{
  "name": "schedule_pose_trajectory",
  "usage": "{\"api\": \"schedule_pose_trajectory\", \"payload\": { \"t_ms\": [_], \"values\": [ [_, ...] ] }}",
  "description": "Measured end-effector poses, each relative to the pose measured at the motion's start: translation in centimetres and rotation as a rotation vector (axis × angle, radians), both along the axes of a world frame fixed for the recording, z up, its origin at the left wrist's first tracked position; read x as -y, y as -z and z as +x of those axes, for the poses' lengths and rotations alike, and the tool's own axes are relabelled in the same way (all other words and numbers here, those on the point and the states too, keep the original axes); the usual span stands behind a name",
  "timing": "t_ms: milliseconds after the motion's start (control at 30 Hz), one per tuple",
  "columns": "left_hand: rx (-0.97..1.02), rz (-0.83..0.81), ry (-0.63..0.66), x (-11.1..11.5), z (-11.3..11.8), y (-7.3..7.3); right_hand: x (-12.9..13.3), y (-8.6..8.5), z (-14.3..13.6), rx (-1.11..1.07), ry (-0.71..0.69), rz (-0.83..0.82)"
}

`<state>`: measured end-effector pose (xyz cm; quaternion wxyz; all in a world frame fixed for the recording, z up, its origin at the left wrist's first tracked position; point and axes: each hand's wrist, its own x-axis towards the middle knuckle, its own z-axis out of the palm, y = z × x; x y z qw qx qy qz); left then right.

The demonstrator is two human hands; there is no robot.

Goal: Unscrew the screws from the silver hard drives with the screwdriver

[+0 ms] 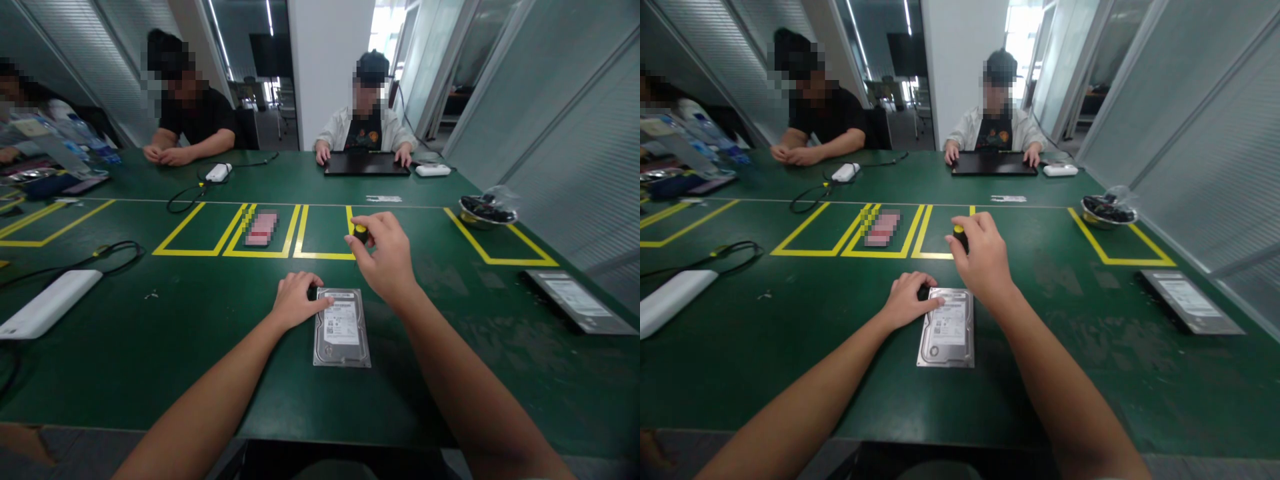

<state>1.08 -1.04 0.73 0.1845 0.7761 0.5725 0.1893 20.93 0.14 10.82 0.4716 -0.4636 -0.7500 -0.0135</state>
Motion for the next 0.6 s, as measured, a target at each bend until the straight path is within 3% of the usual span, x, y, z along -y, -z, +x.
{"api": "schedule_pose_trajectory", "payload": {
  "t_ms": [267, 600],
  "values": [
    [0.004, 0.015, -0.001, -0.24, 0.09, 0.25, -0.71, 0.94, 0.34, 0.082, 0.003, -0.097],
    [-0.003, 0.003, -0.007, -0.31, 0.15, 0.18, -0.60, 0.98, -0.04, 0.370, 0.175, -0.288]
  ]
}}
